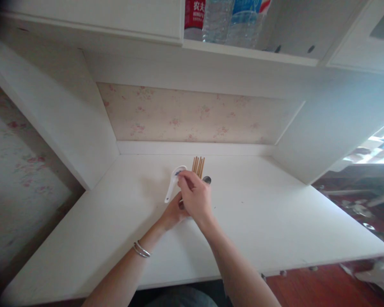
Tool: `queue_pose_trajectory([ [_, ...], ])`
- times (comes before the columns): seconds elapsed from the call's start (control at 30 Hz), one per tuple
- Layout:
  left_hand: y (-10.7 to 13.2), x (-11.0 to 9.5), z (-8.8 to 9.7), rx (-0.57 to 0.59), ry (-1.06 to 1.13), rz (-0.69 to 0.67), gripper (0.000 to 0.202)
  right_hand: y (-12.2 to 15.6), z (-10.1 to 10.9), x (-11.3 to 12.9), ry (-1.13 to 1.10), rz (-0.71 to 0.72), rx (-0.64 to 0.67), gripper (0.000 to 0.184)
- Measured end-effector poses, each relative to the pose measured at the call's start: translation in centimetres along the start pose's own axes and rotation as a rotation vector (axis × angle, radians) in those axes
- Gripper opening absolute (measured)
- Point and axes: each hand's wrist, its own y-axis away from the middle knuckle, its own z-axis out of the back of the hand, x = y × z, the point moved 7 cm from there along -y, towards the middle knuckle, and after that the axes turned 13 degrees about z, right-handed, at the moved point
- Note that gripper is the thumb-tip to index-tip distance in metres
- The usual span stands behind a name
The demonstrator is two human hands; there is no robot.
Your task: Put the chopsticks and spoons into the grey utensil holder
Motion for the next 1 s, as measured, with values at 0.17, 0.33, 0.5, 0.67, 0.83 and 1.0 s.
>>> queue_pose_trajectory([
  [0.17,0.2,-0.5,-0.8,0.059,-0.004,-0.016,0.072,-1.3,6.2,-1.0,0.291,0.058,-0.104,0.019],
  [0.33,0.0,-0.2,-0.5,0.036,-0.019,-0.012,0.077,-0.4,6.0,-2.7,0.482,0.030,0.085,0.016],
  [0.5,-0.2,0.0,-0.5,0.040,-0.007,-0.008,0.076,1.8,3.1,-3.5,0.637,0.047,0.380,0.009],
  [0.67,-0.1,-0.1,-0.7,0.051,0.041,-0.012,0.073,2.6,2.2,-3.5,0.723,0.174,0.449,0.011],
  [0.83,0.1,-0.4,-0.8,0.053,0.019,-0.019,0.070,2.8,2.7,-4.0,0.650,0.129,0.427,0.014],
  [1.0,0.1,-0.2,-0.9,0.070,0.029,-0.012,0.074,3.1,4.1,-3.1,0.472,0.199,0.268,0.013],
])
